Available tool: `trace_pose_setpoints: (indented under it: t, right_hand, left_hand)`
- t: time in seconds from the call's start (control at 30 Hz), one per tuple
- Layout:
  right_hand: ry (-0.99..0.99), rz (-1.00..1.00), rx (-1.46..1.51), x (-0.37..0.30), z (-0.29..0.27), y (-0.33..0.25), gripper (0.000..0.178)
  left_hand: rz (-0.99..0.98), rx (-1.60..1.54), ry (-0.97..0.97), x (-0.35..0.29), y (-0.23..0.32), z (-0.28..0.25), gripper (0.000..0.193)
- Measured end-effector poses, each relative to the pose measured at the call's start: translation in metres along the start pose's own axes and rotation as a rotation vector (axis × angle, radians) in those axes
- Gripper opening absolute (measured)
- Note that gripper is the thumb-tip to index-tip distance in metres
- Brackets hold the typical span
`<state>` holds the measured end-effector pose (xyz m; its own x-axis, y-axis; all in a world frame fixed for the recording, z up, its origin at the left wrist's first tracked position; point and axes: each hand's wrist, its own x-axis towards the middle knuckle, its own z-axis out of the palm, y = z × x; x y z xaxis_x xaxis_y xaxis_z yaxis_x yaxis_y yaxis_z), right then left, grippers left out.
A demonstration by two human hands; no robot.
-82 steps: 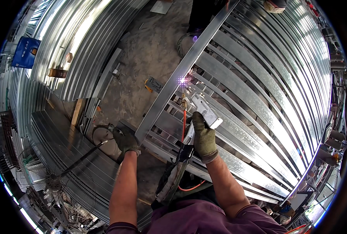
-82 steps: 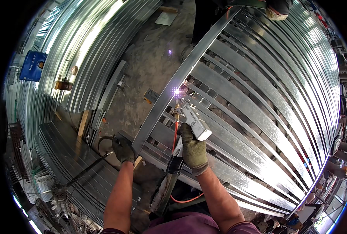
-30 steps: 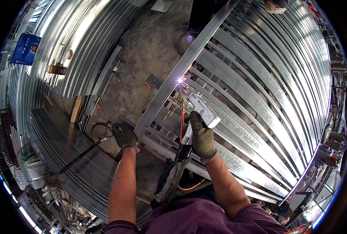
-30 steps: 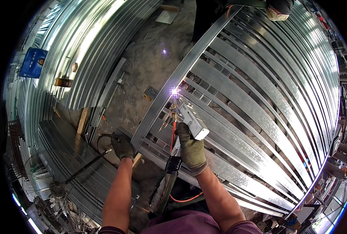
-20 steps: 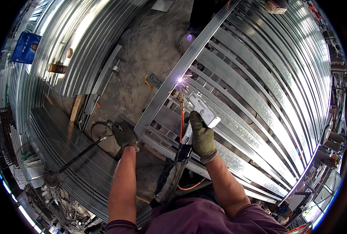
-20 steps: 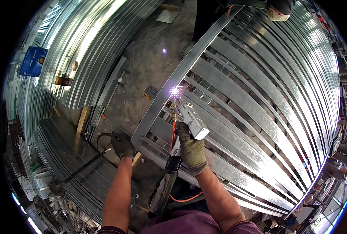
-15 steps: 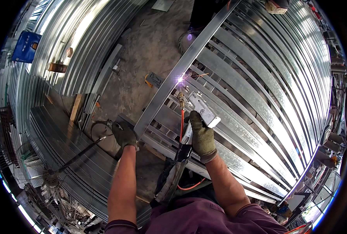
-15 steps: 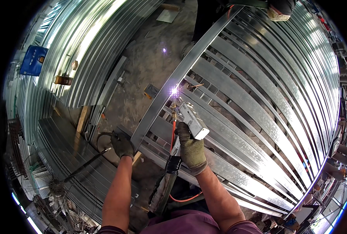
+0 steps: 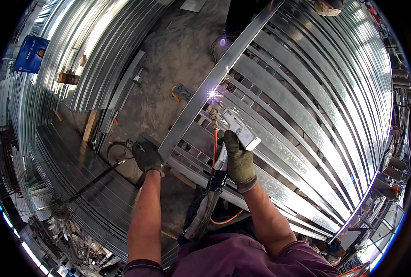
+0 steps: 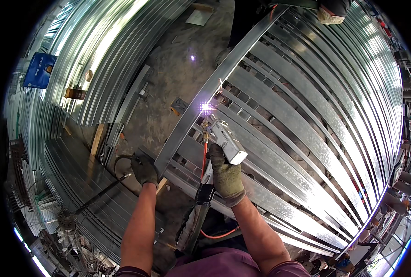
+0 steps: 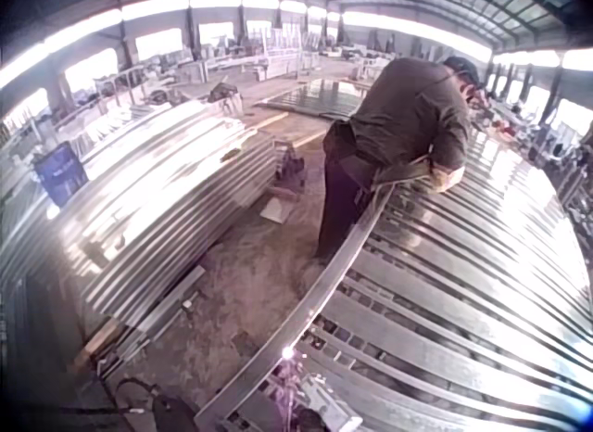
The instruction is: The person uses a handheld welding tool to join metal bars on a large slatted metal frame. They weld along the seams of the frame, then reposition the frame and continue welding another section.
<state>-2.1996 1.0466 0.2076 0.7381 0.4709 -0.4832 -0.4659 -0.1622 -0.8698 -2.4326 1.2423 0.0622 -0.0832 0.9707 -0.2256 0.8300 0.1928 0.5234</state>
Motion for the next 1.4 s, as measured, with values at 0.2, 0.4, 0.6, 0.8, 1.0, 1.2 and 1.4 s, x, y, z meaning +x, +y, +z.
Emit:
trace_pose_setpoints:
  t: [0.2,0.4,0.6,0.8,1.0,1.2,1.4]
  right_hand:
    - [0.0,-0.003,0.006,0.0,-0.001,0.006,0.029]
    - [0.002,-0.01,0.009,-0.002,0.0,0.002,0.03]
    - [-0.042,0.04,-0.018,-0.004,-0.004,0.001,0.028]
    - [-0.015,-0.043,-0.017,-0.005,-0.001,0.003,0.031]
    - [-0.023,0.0,-0.025,-0.008,0.002,-0.006,0.031]
    - [-0.036,-0.02,-0.018,-0.008,0.0,-0.003,0.029]
    - [-0.047,0.007,0.001,-0.012,0.002,-0.008,0.028]
  left_hand:
    - [0.012,-0.016,0.014,0.0,0.001,0.0,0.062]
    - [-0.012,-0.019,0.024,-0.003,0.007,0.001,0.061]
    - [0.013,0.0,0.062,0.002,-0.005,0.005,0.056]
    - [0.021,-0.01,0.069,0.001,-0.002,0.006,0.056]
    - [0.008,-0.01,0.065,0.001,-0.002,0.004,0.056]
    - [0.023,-0.009,0.034,-0.001,0.003,0.0,0.059]
    - [0.007,0.004,0.031,0.0,0.001,0.001,0.06]
